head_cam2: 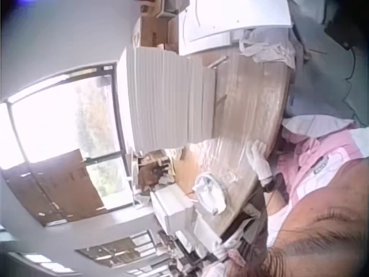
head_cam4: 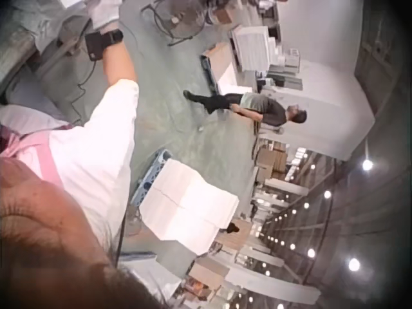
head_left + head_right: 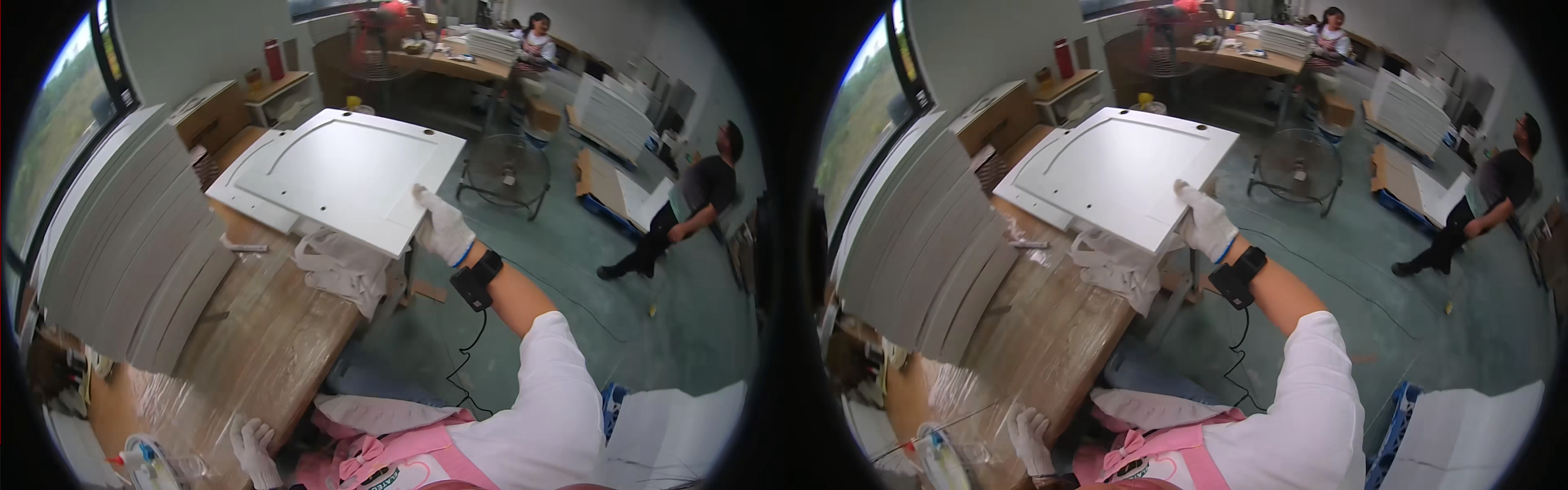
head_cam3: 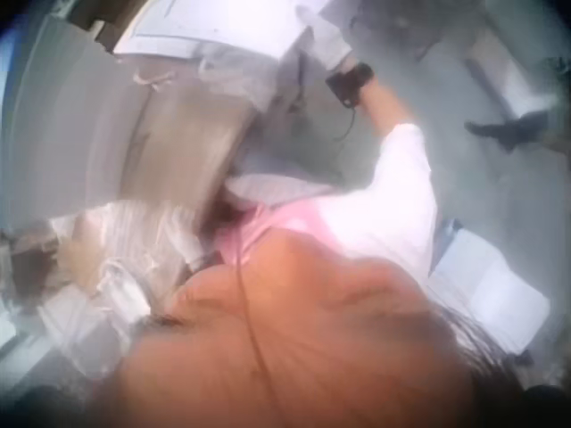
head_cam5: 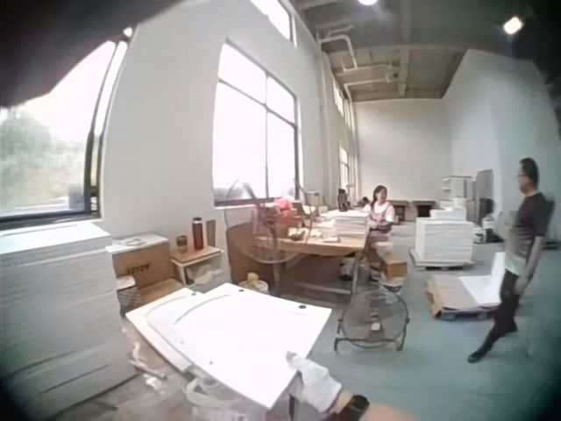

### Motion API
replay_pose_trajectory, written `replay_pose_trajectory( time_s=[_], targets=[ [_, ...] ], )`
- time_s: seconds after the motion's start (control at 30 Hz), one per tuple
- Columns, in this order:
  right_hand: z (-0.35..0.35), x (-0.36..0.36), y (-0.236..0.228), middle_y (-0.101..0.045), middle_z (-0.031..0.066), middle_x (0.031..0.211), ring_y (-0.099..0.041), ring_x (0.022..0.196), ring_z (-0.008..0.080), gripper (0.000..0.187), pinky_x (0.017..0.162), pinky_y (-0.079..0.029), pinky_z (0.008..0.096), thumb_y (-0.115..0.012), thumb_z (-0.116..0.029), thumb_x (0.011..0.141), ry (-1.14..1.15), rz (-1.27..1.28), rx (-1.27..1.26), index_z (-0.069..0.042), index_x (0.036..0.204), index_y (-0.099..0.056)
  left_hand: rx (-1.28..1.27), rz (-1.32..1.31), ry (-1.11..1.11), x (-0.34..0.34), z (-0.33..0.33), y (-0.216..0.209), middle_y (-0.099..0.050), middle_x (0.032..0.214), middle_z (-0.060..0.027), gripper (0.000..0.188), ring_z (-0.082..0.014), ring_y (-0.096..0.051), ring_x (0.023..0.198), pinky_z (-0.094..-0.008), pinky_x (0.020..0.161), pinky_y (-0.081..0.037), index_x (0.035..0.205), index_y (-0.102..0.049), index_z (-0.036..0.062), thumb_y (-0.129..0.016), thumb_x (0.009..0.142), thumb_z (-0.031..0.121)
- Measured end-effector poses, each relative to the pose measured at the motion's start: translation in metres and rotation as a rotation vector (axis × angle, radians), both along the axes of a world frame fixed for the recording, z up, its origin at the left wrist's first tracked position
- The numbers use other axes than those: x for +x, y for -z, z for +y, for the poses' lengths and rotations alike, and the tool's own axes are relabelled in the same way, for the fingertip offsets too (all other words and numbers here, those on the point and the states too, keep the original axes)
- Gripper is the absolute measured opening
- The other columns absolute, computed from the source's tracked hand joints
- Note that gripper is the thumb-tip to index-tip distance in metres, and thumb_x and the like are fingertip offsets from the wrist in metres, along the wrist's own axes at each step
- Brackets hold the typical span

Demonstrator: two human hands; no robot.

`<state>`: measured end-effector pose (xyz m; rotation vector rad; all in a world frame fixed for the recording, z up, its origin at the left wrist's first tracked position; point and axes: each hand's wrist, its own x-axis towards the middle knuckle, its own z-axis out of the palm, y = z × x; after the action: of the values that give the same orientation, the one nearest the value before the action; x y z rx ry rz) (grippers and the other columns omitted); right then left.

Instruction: Cleaning and inspecting white cabinet door panels using a scraper and cleaning liquid with a cloth.

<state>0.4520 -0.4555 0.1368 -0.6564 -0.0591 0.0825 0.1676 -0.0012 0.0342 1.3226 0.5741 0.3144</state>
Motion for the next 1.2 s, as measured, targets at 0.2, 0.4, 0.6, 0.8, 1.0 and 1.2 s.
replay_pose_trajectory(
  time_s=[0.2, 0.4, 0.6, 0.8, 1.0, 1.2],
  targets=[
    [0.077, 0.085, 0.018, -0.058, 0.0122, 0.12, -0.058, 0.114, 0.0267, 0.031, 0.102, -0.049, 0.0423, -0.055, -0.011, 0.097, 0.029, 0.046, 0.022, 0.0, 0.126, -0.049, -0.08, -0.035, -0.117, -0.016, 0.014, 0.009, -0.064, 0.1, -0.0135, 0.045, -0.0177, -0.064, 0.079, -0.0291, 0.068, -0.058, 0.137, -0.041, -0.003, -0.056, 0.098, 0.016],
    [0.135, 0.162, 0.05, -0.062, 0.0073, 0.11, -0.061, 0.1, 0.0213, 0.025, 0.088, -0.052, 0.0368, -0.063, -0.016, 0.094, 0.033, 0.064, -0.036, -0.005, 0.116, -0.059, -0.038, -0.007, -0.128, -0.015, 0.006, 0.009, -0.065, 0.099, -0.0175, 0.041, -0.0207, -0.066, 0.077, -0.0319, 0.067, -0.059, 0.135, -0.041, -0.0051, -0.051, 0.098, 0.011],
    [0.137, 0.261, 0.122, -0.066, 0.0167, 0.107, -0.061, 0.099, 0.0282, 0.041, 0.084, -0.048, 0.0369, -0.059, -0.037, 0.096, 0.245, -0.247, -0.794, 0.0, 0.112, -0.063, -0.051, -0.027, -0.09, -0.005, -0.002, 0.015, -0.065, 0.096, -0.0175, 0.039, -0.0217, -0.066, 0.075, -0.0317, 0.065, -0.059, 0.134, -0.042, -0.004, -0.05, 0.099, 0.011],
    [0.248, 0.27, 0.158, -0.066, 0.0239, 0.105, -0.06, 0.098, 0.0368, 0.038, 0.082, -0.05, 0.0406, -0.056, -0.037, 0.097, 0.1, -0.071, -0.637, -0.003, 0.114, -0.062, -0.058, -0.023, -0.206, -0.035, 0.023, 0.018, -0.063, 0.095, -0.0175, 0.038, -0.022, -0.064, 0.074, -0.0303, 0.063, -0.057, 0.135, -0.043, -0.0007, -0.05, 0.1, 0.013],
    [0.139, 0.325, 0.188, -0.063, 0.0089, 0.11, -0.062, 0.101, 0.0221, 0.03, 0.086, -0.052, 0.0341, -0.063, -0.024, 0.096, 0.207, -0.527, -0.684, -0.005, 0.118, -0.058, -0.123, -0.092, -0.071, -0.003, 0.009, 0.035, -0.063, 0.095, -0.0176, 0.039, -0.0218, -0.063, 0.073, -0.0307, 0.062, -0.057, 0.137, -0.042, 0.0003, -0.051, 0.101, 0.014],
    [0.215, 0.234, 0.09, -0.064, 0.0166, 0.101, -0.062, 0.093, 0.029, 0.031, 0.075, -0.056, 0.0419, -0.061, -0.026, 0.093, -0.13, 0.263, -0.387, -0.002, 0.113, -0.059, -0.058, -0.074, -0.181, -0.029, 0.022, 0.024, -0.064, 0.095, -0.0177, 0.04, -0.022, -0.064, 0.074, -0.0307, 0.063, -0.058, 0.136, -0.042, -0.0005, -0.052, 0.101, 0.014]
  ],
)
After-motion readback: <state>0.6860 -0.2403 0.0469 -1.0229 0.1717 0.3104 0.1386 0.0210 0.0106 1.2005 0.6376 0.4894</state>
